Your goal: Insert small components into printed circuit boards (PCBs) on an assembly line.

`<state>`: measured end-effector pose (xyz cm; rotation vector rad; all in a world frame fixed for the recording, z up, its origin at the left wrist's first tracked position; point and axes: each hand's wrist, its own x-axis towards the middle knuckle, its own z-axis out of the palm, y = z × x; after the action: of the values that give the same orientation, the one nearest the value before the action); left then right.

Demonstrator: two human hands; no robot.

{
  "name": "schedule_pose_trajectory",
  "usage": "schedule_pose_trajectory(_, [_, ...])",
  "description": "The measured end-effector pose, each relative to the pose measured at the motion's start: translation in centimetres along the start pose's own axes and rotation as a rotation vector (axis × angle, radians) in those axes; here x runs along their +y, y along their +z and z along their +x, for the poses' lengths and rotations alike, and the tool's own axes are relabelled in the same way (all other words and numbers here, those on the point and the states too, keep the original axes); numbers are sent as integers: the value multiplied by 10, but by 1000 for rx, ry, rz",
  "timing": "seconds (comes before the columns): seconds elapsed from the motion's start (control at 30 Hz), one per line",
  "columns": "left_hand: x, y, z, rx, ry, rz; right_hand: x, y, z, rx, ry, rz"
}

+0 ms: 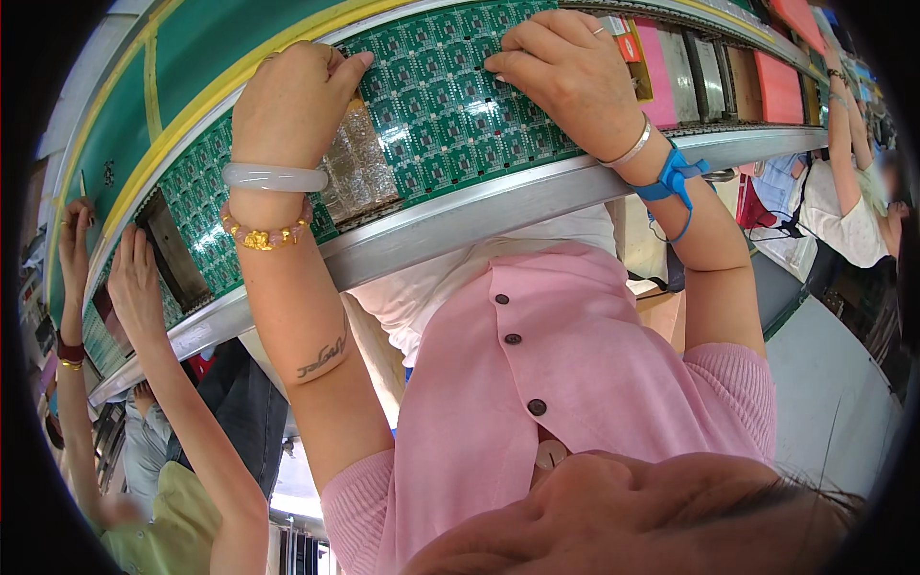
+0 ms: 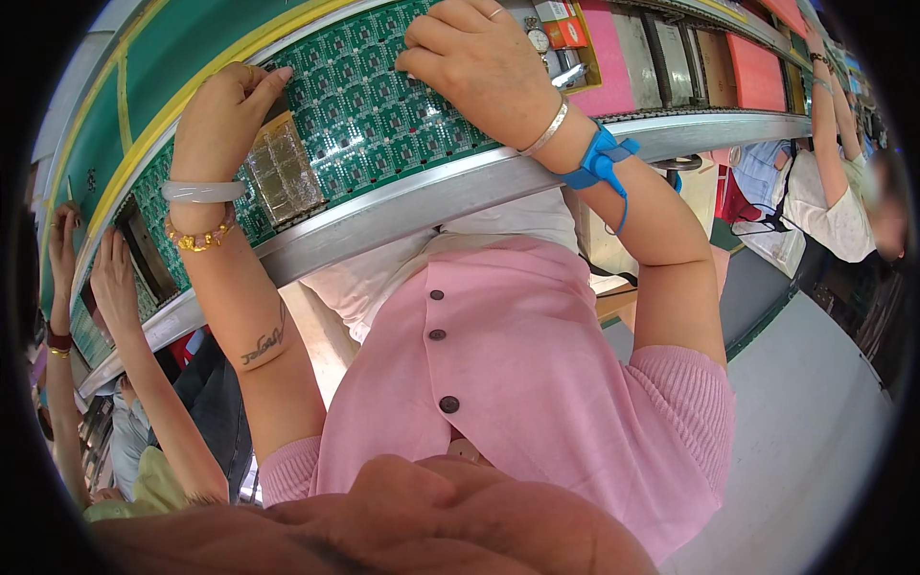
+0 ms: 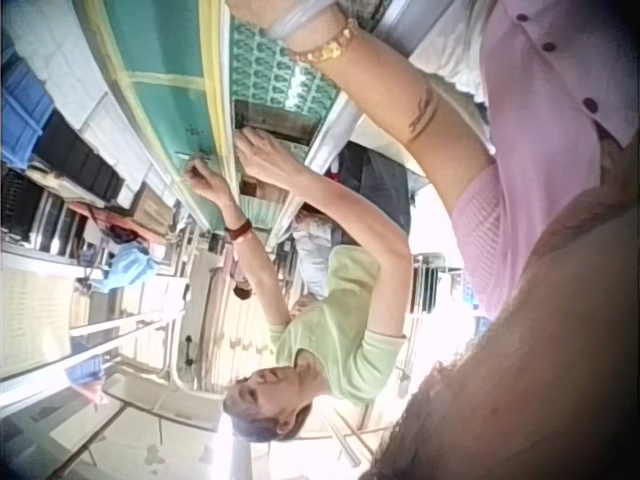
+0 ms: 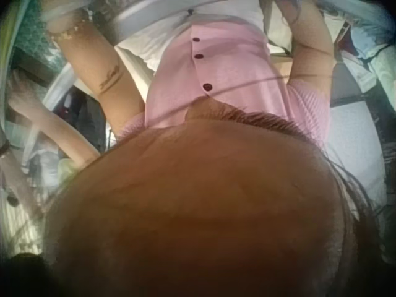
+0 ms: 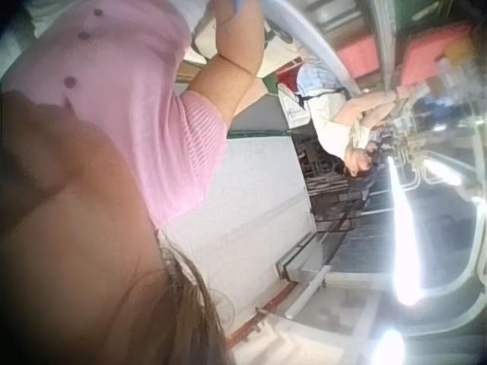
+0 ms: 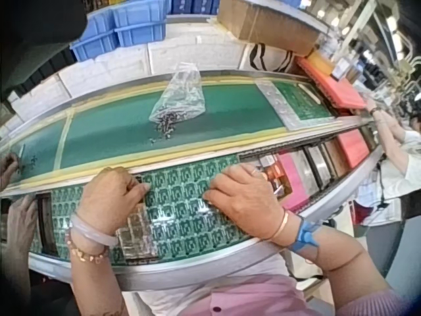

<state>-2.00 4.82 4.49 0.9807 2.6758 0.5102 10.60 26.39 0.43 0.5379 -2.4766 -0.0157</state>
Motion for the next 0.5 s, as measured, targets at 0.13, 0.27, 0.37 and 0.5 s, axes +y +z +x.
schedule_pose_trajectory(0.13, [-6, -1, -4, -7, -29, 20, -17, -24, 21, -178, 226, 325])
schedule_pose_trajectory(0.27, [-4, 7, 3, -53, -4, 38, -8, -17, 12, -171, 258, 274])
schedule_pose_trajectory(0.37, [-3, 4, 0, -62, -19, 49, 3, 5, 2, 157, 14, 89])
schedule_pose_trajectory(0.5, [-1, -2, -4, -53, -27, 55, 4, 8, -1, 215, 4, 106])
